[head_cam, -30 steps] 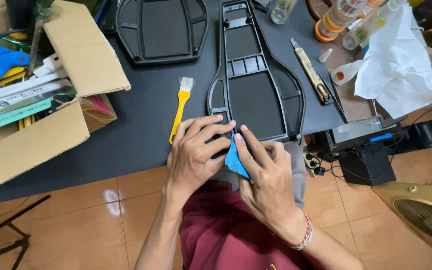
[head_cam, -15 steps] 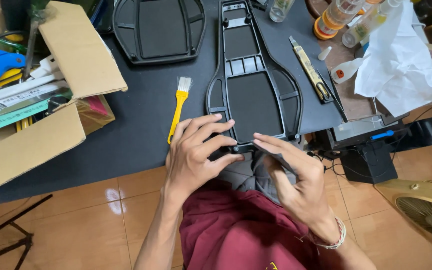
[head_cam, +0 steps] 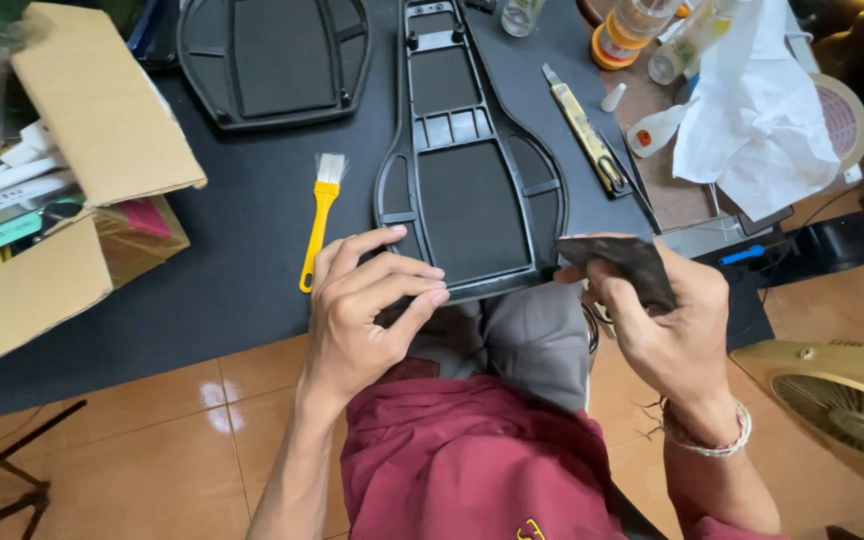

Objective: Polishing and trimming the edges of a black plastic casing using sandpaper and a utility knife.

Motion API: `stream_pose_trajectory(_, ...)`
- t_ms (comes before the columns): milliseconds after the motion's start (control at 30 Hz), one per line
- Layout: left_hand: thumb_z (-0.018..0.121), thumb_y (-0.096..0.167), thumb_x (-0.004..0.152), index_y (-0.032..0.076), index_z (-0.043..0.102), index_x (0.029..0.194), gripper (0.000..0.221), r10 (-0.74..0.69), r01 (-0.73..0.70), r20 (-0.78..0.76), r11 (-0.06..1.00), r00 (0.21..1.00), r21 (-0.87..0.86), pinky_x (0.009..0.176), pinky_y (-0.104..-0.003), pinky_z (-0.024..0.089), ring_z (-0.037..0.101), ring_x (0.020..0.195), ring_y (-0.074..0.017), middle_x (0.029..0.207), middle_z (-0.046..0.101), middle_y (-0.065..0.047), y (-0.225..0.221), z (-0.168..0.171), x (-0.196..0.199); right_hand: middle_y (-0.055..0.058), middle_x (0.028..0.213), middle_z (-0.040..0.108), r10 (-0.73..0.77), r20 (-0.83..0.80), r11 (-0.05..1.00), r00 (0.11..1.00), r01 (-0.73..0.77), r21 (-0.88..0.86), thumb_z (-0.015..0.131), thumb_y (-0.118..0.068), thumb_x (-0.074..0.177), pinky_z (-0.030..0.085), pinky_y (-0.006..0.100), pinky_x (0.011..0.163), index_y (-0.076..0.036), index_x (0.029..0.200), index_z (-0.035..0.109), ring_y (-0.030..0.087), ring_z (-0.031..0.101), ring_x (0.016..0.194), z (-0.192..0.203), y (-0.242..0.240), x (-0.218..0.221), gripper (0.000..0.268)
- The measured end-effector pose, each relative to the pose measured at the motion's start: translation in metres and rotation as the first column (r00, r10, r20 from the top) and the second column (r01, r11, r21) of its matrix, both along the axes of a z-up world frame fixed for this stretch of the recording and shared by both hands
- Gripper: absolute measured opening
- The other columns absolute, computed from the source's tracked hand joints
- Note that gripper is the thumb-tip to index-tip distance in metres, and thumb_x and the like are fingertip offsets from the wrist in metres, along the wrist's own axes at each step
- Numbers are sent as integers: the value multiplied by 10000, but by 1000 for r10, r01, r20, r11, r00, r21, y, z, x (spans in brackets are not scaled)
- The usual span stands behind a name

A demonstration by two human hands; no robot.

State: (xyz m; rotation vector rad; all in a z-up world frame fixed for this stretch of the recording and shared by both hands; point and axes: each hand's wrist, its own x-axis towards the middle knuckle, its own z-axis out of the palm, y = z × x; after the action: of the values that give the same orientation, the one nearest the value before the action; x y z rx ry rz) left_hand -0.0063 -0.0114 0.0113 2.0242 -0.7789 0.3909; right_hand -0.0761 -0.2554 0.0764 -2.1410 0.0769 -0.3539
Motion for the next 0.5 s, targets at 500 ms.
stream_pose_trajectory(500,639,142,994,152,683,974,49,175,-185,66,965,982,186,1140,-560,253,652,1163,-259,986,731,30,-54,17,-19,231,966,741,61,-145,845,988,26,535,633,-51,954,662,313,609,121,1054,642,357,809,725,-12,-40,6,199)
